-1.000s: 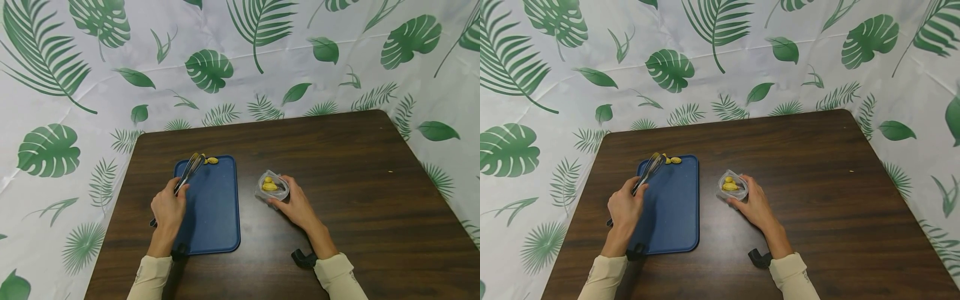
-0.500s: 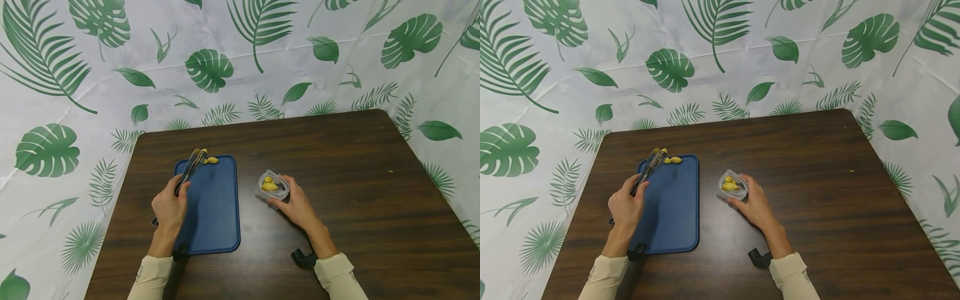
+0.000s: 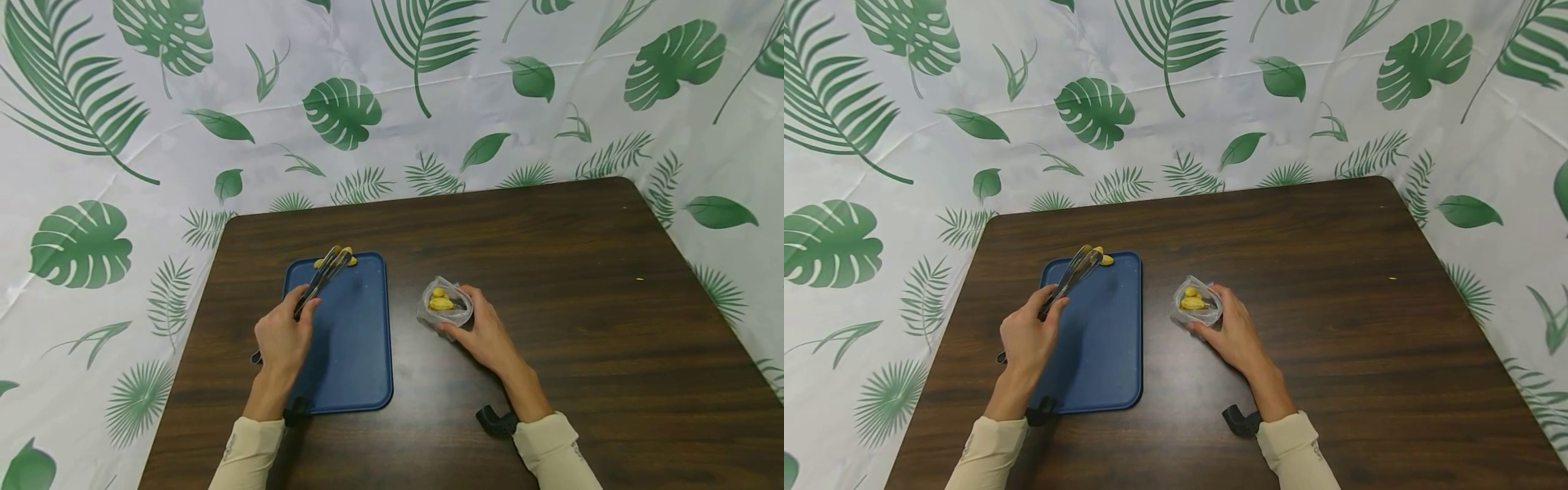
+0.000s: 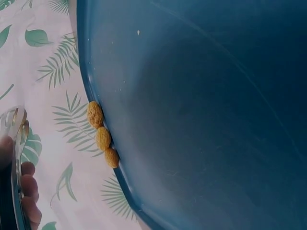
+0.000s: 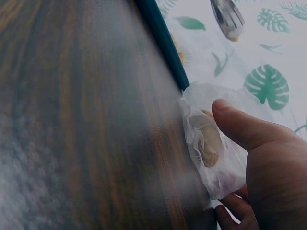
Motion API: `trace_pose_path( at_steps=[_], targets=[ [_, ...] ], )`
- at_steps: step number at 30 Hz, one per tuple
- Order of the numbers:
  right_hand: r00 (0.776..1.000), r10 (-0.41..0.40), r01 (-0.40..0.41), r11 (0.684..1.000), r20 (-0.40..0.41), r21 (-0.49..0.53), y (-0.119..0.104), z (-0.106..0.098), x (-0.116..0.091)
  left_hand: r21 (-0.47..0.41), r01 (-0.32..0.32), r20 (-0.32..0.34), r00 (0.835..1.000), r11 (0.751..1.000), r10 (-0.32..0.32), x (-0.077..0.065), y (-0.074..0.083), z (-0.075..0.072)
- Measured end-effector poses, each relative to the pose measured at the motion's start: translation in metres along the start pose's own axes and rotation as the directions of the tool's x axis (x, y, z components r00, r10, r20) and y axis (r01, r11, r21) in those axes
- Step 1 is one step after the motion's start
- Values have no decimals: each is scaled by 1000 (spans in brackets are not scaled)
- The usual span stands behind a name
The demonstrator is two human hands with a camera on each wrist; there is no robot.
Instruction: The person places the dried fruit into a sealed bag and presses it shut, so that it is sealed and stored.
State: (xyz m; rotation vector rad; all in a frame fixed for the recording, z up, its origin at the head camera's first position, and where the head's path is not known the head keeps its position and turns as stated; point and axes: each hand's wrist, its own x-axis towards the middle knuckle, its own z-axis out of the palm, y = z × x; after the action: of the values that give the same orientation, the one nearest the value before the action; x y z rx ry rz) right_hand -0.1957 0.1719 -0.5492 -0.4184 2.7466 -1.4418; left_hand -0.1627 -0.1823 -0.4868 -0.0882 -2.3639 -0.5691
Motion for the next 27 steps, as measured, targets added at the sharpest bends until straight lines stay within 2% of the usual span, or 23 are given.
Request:
trace_pose_path(
  at_steps=[9,27],
  targets=[
    [1000,5,-5,1000,-1,-11,0,0,0,-36,-66,62,996,997,68,0,4,4],
    [1000,2,-2,1000,1,-14,1,1,0,-86,-143,115,982,986,153,0,22,8]
  ],
)
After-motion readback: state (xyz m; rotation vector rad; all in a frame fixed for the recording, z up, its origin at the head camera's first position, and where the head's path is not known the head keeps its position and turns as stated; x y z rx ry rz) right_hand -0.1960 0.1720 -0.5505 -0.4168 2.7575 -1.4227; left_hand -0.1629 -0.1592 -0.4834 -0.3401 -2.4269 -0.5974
